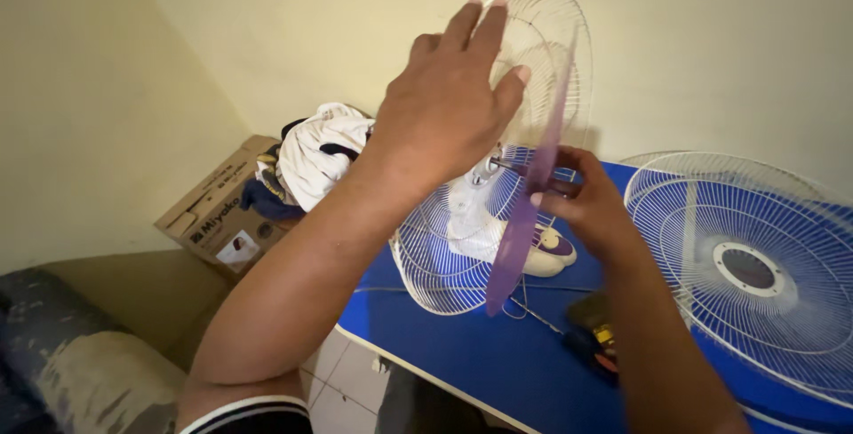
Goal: The person uses a screwdriver to tighten a screw on the fan base, then attaches the front grill and places the fan blade onto the motor shaft. The person aligns and secures the components by hand.
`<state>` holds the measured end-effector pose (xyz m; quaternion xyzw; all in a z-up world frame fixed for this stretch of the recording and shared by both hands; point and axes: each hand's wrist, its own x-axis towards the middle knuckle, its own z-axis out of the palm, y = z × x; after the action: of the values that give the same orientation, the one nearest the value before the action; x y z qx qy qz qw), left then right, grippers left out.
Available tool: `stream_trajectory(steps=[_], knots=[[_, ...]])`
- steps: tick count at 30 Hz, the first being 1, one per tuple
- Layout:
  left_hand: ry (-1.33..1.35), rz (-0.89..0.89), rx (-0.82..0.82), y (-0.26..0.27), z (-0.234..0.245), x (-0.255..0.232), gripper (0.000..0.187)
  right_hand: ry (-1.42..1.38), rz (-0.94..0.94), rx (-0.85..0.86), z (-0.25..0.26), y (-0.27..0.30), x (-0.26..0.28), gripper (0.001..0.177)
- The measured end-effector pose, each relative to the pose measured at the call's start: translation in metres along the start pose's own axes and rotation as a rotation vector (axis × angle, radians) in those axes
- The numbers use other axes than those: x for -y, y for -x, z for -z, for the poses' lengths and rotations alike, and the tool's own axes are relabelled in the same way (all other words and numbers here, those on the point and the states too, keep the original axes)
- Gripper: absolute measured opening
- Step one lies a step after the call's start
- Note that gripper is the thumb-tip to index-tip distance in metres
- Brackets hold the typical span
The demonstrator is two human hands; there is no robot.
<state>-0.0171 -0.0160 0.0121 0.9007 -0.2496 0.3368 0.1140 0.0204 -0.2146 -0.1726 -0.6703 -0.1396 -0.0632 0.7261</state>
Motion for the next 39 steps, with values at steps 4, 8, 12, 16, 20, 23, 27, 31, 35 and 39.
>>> stream_trajectory(steps=[4,8,12,16,20,23,27,31,35,39], knots=[[0.009,-0.023,-0.023,0.001,-0.001,0.001,0.064,0.089,-0.025,-0.051,-0.004,0.003,0.006,0.075],[0.026,0.005,-0.013,-0.001,-0.003,-0.001,0.067,0.158,-0.038,-0.107,-0.008,0.006,0.009,0.075],[0.028,-0.006,-0.012,-0.002,-0.002,-0.002,0.066,0.252,0.006,-0.148,-0.016,0.005,0.010,0.080],[0.006,-0.018,0.011,-0.003,0.006,-0.001,0.067,0.469,0.159,-0.170,-0.029,0.002,0.009,0.071],[-0.205,-0.038,0.016,0.000,0.011,-0.007,0.068,0.581,0.201,-0.245,-0.034,0.006,0.006,0.075],[-0.348,-0.055,0.042,-0.006,0.012,-0.015,0.071,0.599,0.230,-0.275,-0.034,0.005,0.006,0.077],[-0.296,-0.052,0.067,-0.007,0.018,-0.019,0.070,0.628,0.306,-0.288,-0.035,0.006,0.001,0.081],[-0.298,-0.027,0.095,-0.006,0.018,-0.022,0.070,0.624,0.318,-0.301,-0.036,0.006,-0.004,0.081],[-0.249,-0.086,0.011,-0.006,0.018,-0.017,0.065,0.382,0.142,-0.243,-0.032,0.002,-0.006,0.072],[-0.211,-0.099,-0.005,-0.006,0.014,-0.009,0.062,0.205,0.106,-0.125,-0.027,0.000,-0.005,0.057]])
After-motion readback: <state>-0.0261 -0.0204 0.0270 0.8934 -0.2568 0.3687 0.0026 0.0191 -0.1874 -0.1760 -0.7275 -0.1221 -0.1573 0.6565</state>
